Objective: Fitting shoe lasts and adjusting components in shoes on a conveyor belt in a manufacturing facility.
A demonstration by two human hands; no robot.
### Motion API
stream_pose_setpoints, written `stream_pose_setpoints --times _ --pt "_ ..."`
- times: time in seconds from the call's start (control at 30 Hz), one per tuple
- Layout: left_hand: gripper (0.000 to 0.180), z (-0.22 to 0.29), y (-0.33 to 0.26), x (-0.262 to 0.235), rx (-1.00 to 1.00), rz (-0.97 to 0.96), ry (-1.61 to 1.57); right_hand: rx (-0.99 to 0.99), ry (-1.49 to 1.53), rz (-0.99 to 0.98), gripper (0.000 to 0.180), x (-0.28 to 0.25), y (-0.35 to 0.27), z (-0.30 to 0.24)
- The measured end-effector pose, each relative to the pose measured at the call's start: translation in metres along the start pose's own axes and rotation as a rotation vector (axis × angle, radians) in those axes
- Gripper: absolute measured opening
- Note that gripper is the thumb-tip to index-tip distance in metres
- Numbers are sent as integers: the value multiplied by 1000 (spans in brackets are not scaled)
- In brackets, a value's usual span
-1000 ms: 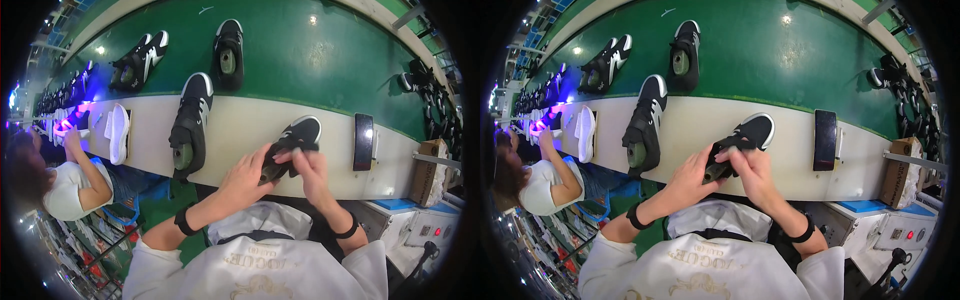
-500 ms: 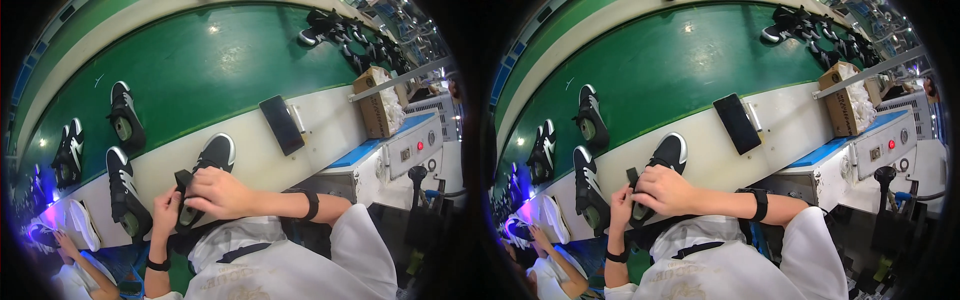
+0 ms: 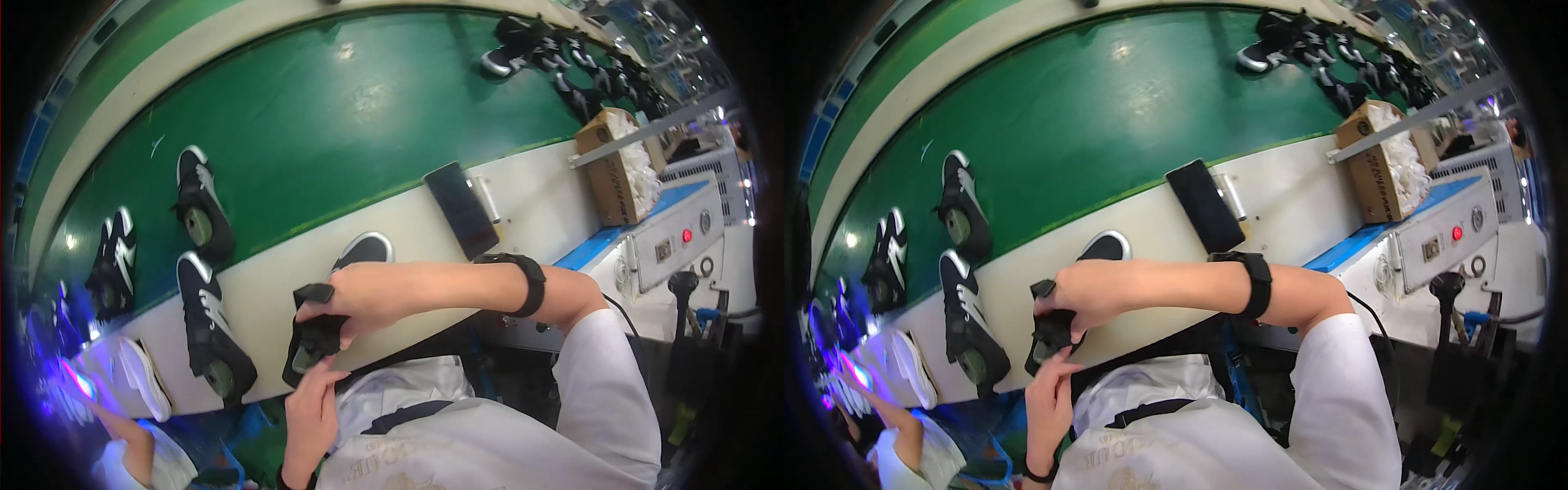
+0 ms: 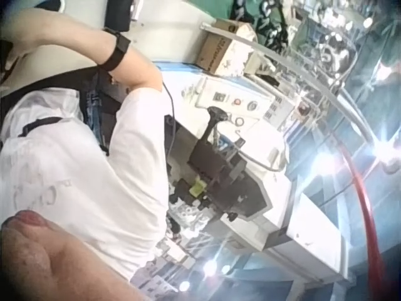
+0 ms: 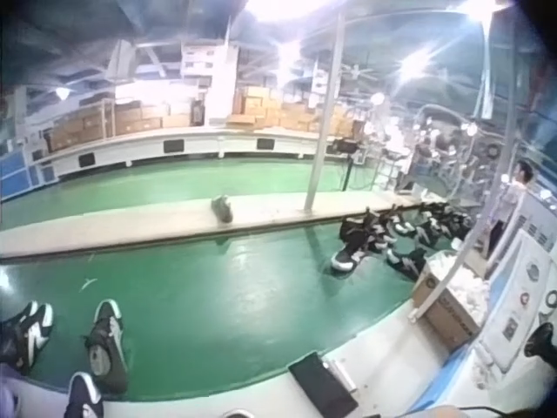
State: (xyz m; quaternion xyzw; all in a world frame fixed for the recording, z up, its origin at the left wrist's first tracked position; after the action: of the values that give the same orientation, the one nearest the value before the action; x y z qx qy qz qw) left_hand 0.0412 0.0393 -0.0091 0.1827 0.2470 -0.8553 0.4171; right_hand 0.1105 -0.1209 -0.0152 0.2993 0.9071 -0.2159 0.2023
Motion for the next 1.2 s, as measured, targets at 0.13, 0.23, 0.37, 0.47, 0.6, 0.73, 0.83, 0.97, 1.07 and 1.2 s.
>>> stream_pose_setpoints --times 0.13,0.23,0.37,0.47,0.6,0.73,0.83,0.97,1.07,1.2 --pt "24 -10 3 16 273 -54 105 -77 -197 316 50 23 -2 3" --pt "16 -14 22 -9 201 -299 -253 -74 -254 436 47 18 -12 4" --pt "51 -5 36 -24 315 232 197 -57 -209 341 46 21 -2 -1" --pt "43 -12 41 -14 346 440 319 -23 -28 250 46 4 -7 -5" --pt "40 -14 51 -22 279 386 203 88 448 948 40 -21 -20 16" --pt "36 -18 69 -32 224 366 91 -17 488 1006 16 -9 1 16" --pt "35 -29 82 -35 106 309 32 -21 584 1006 15 -2 3 16" --pt "38 -86 96 -3 -322 179 -487 -37 389 1079 12 21 16 22" --pt "28 -81 100 -7 -26 327 -299 -89 323 1095 12 15 19 18" --pt "22 -98 109 5 -110 254 -514 -220 0 991 17 15 18 7"
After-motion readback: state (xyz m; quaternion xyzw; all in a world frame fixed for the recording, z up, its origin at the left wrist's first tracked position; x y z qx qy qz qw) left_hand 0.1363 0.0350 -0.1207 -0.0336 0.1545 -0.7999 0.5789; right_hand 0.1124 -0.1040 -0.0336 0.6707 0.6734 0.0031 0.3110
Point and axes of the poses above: each hand's wrist, its own y-axis towards the middle knuckle, its own x-axis out of the palm, z = x × y, the point moved 6 cm from there along y, towards the middle knuckle, and after that the axes turned 1 degree about -x, right-handed, at the moved point
